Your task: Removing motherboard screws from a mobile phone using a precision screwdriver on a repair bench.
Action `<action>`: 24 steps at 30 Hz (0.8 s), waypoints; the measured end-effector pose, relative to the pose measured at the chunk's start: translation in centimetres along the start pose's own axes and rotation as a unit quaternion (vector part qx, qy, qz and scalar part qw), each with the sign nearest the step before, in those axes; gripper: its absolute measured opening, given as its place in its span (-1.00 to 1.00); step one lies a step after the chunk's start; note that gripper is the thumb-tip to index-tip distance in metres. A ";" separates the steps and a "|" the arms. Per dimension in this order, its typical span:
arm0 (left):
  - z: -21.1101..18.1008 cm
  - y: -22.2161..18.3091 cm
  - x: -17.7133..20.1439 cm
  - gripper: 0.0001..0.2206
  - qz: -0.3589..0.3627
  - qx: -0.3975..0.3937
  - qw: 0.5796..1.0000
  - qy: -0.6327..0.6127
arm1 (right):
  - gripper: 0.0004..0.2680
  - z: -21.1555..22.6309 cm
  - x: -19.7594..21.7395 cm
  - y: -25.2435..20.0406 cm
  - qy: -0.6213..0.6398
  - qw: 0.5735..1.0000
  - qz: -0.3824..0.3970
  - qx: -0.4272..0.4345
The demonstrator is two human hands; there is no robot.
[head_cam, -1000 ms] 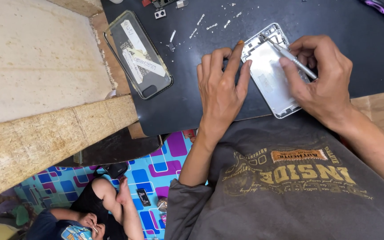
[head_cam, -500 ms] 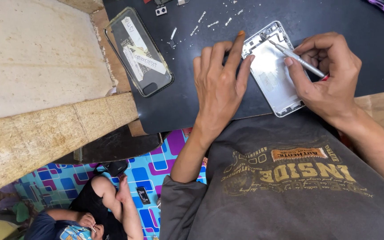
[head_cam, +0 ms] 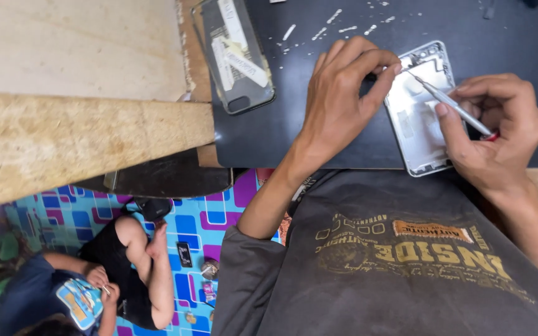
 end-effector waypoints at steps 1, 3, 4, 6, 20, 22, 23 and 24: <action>0.7 0.5 1.5 -0.89 -0.007 0.004 1.000 0.004 | -0.80 -0.1 -0.1 -0.1 0.004 1.000 0.006 0.005; 0.9 1.3 5.1 -0.90 -0.079 -0.068 0.993 0.049 | -0.78 -0.7 0.0 -0.4 0.020 1.000 -0.005 -0.019; 2.1 1.6 6.7 -0.90 -0.082 -0.065 0.993 0.052 | -0.78 -0.8 0.0 -0.2 0.024 1.000 -0.002 -0.017; 5.5 2.0 9.7 -0.89 -0.062 0.024 0.956 0.286 | -0.78 -0.9 -0.1 -0.4 0.020 0.999 0.015 -0.026; 7.1 2.1 10.4 -0.96 -0.026 -0.032 0.938 0.344 | -0.78 -1.3 -0.2 -0.5 0.029 0.999 0.005 -0.044; 6.8 2.4 10.1 -0.95 -0.019 -0.057 0.933 0.355 | -0.78 -1.5 -0.1 -0.5 0.029 0.998 0.001 -0.053; 6.4 2.5 10.0 -0.92 -0.018 -0.082 0.925 0.370 | -0.77 -1.3 -0.1 -0.4 0.026 0.999 0.003 -0.039; 5.8 2.6 9.8 -0.88 -0.017 -0.108 0.916 0.386 | -0.77 -1.1 -0.1 -0.4 0.023 0.999 0.005 -0.025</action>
Point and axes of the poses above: each hand's wrist, its own y-axis towards the middle knuckle, its own x-axis out of the back of the hand, z = x × y, the point moved 7 cm from there along y, towards the middle knuckle, and after that the axes turned 1 degree about y, right-handed, at the moved point
